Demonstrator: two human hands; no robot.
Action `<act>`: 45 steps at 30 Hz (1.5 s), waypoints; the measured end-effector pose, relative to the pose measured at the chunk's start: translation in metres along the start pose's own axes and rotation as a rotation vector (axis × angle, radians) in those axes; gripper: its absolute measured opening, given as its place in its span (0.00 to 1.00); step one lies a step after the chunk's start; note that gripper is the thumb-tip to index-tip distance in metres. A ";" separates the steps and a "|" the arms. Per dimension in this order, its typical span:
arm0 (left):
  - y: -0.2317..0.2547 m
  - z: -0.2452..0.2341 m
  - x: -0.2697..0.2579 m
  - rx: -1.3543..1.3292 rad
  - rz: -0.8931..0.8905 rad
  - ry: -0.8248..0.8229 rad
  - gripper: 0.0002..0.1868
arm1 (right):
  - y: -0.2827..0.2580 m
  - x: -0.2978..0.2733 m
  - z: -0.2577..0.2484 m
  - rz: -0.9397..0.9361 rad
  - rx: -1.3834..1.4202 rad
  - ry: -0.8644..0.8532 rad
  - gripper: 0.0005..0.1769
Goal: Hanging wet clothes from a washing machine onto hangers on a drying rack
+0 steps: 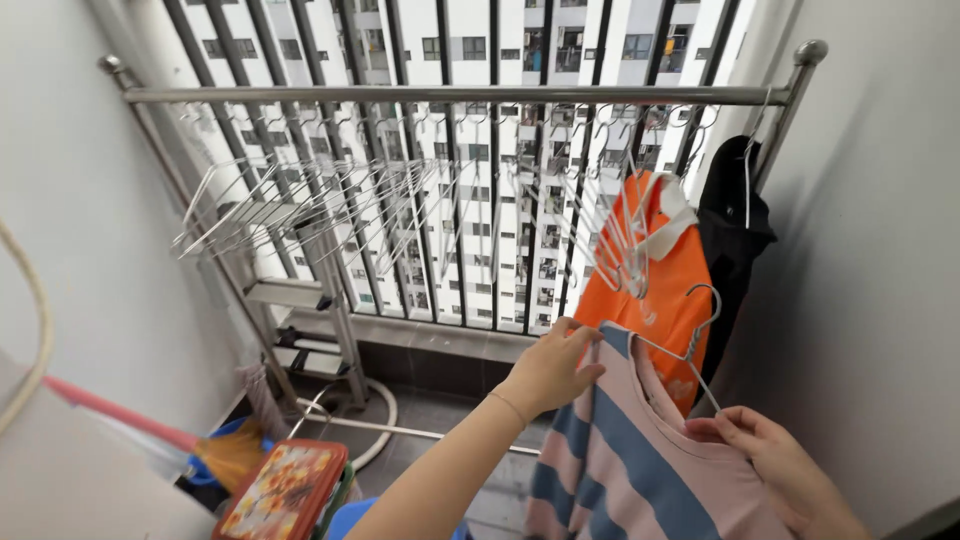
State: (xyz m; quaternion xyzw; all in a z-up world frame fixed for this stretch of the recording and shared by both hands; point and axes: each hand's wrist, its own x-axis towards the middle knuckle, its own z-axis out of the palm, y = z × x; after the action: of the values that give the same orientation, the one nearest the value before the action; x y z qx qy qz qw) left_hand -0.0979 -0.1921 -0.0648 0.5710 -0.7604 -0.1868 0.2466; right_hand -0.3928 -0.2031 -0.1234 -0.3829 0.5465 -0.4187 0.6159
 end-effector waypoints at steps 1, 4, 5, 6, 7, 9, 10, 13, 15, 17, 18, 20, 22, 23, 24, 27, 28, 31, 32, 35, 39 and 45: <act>0.003 -0.002 0.014 0.007 0.010 -0.004 0.26 | -0.010 0.003 0.004 -0.006 0.010 0.005 0.11; 0.013 -0.005 0.060 -0.009 0.075 -0.024 0.24 | -0.040 0.016 0.012 -0.050 -0.050 0.081 0.14; 0.014 -0.004 0.075 -0.006 0.119 0.040 0.22 | -0.050 0.025 0.013 -0.097 -0.078 0.052 0.14; 0.016 -0.003 0.091 -0.003 0.163 0.105 0.20 | -0.060 0.032 0.015 -0.143 -0.107 0.022 0.15; 0.022 -0.005 0.100 0.000 0.169 0.106 0.20 | -0.065 0.051 0.008 -0.148 -0.103 0.025 0.15; 0.033 -0.008 0.117 -0.043 0.195 0.164 0.10 | -0.076 0.088 -0.005 -0.265 -0.181 -0.043 0.15; 0.037 -0.012 0.121 -0.043 0.198 0.164 0.10 | -0.086 0.097 -0.012 -0.267 -0.180 -0.041 0.15; 0.041 -0.022 0.130 -0.092 0.196 0.169 0.11 | -0.112 0.112 -0.028 -0.290 -0.195 -0.052 0.16; 0.038 -0.026 0.137 -0.108 0.233 0.200 0.10 | -0.127 0.109 -0.033 -0.294 -0.371 -0.110 0.18; 0.033 -0.029 0.146 -0.111 0.243 0.247 0.10 | -0.134 0.107 -0.034 -0.221 -0.364 -0.146 0.18; 0.031 -0.029 0.150 -0.114 0.254 0.293 0.10 | -0.137 0.105 -0.035 -0.148 -0.355 -0.178 0.17; 0.028 -0.028 0.164 -0.117 0.273 0.300 0.10 | -0.130 0.125 -0.042 -0.166 -0.368 -0.193 0.18; 0.026 -0.020 0.180 -0.121 0.299 0.307 0.10 | -0.124 0.138 -0.046 -0.188 -0.380 -0.201 0.18; 0.024 -0.015 0.189 -0.051 0.358 0.327 0.11 | -0.121 0.141 -0.045 -0.199 -0.386 -0.220 0.18; 0.023 -0.010 0.197 0.019 0.417 0.345 0.12 | -0.118 0.144 -0.043 -0.209 -0.391 -0.239 0.17; 0.002 0.025 0.232 0.407 0.621 0.404 0.22 | -0.100 0.161 -0.042 -0.240 -0.302 -0.354 0.16; 0.000 0.036 0.241 0.404 0.624 0.404 0.22 | -0.102 0.160 -0.039 -0.240 -0.302 -0.350 0.16; -0.003 0.053 0.256 0.616 0.630 0.359 0.20 | -0.104 0.162 -0.034 -0.249 -0.290 -0.351 0.16; -0.001 0.051 0.256 0.649 0.628 0.347 0.22 | -0.104 0.166 -0.036 -0.279 -0.281 -0.301 0.16; 0.000 0.047 0.256 0.667 0.620 0.349 0.28 | -0.108 0.175 -0.038 -0.320 -0.266 -0.195 0.15; -0.006 0.040 0.252 0.721 0.703 0.504 0.23 | -0.132 0.161 -0.015 -0.379 -0.330 -0.069 0.14; -0.004 0.038 0.249 0.703 0.673 0.282 0.16 | -0.155 0.195 0.033 -0.584 -0.214 0.005 0.13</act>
State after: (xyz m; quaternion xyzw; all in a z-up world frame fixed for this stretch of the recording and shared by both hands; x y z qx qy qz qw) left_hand -0.1739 -0.4324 -0.0571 0.3623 -0.8786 0.2494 0.1861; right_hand -0.3648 -0.4401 -0.0446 -0.5855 0.4561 -0.5188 0.4243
